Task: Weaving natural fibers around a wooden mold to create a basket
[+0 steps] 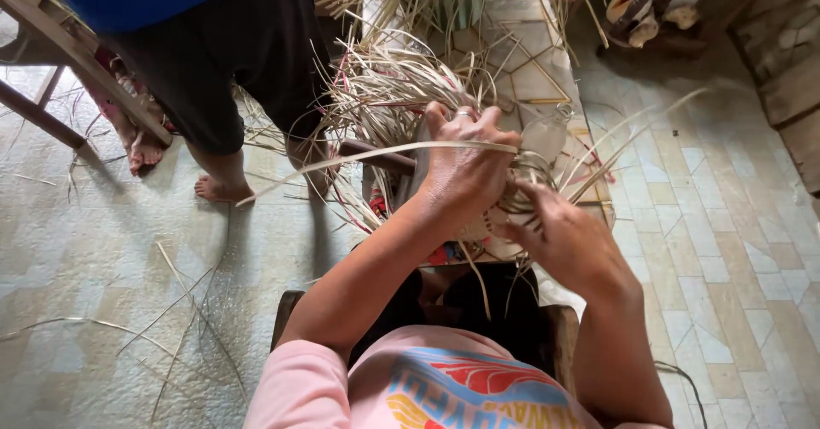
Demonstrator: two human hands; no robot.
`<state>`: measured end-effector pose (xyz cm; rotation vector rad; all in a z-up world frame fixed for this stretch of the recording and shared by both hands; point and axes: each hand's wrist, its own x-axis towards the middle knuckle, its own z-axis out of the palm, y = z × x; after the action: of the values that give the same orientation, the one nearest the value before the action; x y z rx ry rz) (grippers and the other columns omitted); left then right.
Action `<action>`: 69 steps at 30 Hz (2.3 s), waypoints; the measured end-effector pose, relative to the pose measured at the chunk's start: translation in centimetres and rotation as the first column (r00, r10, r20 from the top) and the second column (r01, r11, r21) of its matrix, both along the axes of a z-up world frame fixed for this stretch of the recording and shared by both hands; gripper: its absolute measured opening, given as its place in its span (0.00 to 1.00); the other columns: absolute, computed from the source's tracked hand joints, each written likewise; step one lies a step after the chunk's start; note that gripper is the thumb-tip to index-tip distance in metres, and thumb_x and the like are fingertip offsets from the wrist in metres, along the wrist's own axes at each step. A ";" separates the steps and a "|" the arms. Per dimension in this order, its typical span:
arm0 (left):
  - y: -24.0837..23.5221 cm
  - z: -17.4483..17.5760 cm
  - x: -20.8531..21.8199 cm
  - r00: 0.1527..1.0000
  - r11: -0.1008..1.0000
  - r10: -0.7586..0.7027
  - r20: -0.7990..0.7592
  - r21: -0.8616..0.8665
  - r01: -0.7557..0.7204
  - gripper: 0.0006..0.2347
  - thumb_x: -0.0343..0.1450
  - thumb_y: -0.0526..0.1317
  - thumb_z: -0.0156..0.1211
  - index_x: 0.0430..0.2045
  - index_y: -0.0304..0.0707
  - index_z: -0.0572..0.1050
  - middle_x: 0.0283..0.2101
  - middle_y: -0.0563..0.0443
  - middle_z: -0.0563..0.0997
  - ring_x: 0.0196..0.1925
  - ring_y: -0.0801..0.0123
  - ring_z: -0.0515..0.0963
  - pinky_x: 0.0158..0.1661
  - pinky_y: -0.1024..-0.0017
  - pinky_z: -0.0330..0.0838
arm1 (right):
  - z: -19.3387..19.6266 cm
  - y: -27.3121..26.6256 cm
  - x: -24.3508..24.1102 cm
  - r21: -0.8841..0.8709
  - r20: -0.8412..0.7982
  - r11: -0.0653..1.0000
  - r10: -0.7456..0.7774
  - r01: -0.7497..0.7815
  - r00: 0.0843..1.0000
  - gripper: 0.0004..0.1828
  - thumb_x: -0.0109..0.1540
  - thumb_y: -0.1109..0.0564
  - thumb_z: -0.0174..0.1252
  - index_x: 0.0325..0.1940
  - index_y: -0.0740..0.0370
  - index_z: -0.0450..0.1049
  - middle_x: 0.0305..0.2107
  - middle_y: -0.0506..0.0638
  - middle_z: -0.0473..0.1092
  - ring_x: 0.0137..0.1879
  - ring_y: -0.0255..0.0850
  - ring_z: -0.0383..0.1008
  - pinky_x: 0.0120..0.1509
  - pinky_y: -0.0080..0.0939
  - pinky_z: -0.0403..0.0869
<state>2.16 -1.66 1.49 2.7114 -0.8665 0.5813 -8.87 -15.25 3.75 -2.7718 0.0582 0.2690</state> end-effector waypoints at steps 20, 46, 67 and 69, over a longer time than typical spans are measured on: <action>15.2 -2.6 4.6 0.927 0.825 0.096 -0.362 -0.492 -0.278 0.25 0.64 0.66 0.38 0.20 0.42 0.65 0.24 0.52 0.69 0.23 0.69 0.66 0.23 0.69 0.60 | -5.7 -7.2 -3.9 0.199 0.557 0.965 -0.254 0.170 0.790 0.11 0.69 0.57 0.60 0.54 0.60 0.81 0.47 0.54 0.79 0.50 0.47 0.79 0.56 0.46 0.74; 18.6 -9.6 -8.3 0.964 0.860 0.181 -0.195 -0.444 -0.252 0.05 0.64 0.41 0.64 0.19 0.47 0.74 0.43 0.54 0.76 0.46 0.56 0.76 0.47 0.57 0.64 | -6.4 0.4 2.6 0.175 0.796 0.959 -0.005 -0.221 0.606 0.08 0.68 0.63 0.62 0.50 0.65 0.82 0.43 0.59 0.77 0.50 0.53 0.79 0.57 0.50 0.77; 12.4 -6.4 -4.7 0.941 0.985 -0.073 0.331 -0.125 0.120 0.05 0.59 0.34 0.57 0.21 0.48 0.69 0.24 0.53 0.70 0.21 0.61 0.73 0.22 0.61 0.67 | -4.0 -1.3 11.9 0.597 0.251 0.787 0.003 -0.157 0.968 0.11 0.59 0.59 0.53 0.38 0.59 0.81 0.30 0.54 0.70 0.42 0.42 0.69 0.47 0.44 0.70; 12.7 -5.9 -2.4 0.978 0.933 0.074 0.196 -0.359 0.002 0.12 0.68 0.33 0.59 0.45 0.42 0.76 0.39 0.49 0.74 0.35 0.52 0.80 0.29 0.58 0.77 | -5.8 -2.0 13.0 0.651 0.242 0.746 -0.032 -0.138 0.970 0.14 0.55 0.65 0.50 0.38 0.64 0.81 0.30 0.52 0.67 0.35 0.36 0.65 0.36 0.34 0.69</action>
<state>-0.22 11.05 -4.42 2.3684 -0.6771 0.9438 4.18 -17.20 -2.03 -2.0611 -0.1541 -0.0404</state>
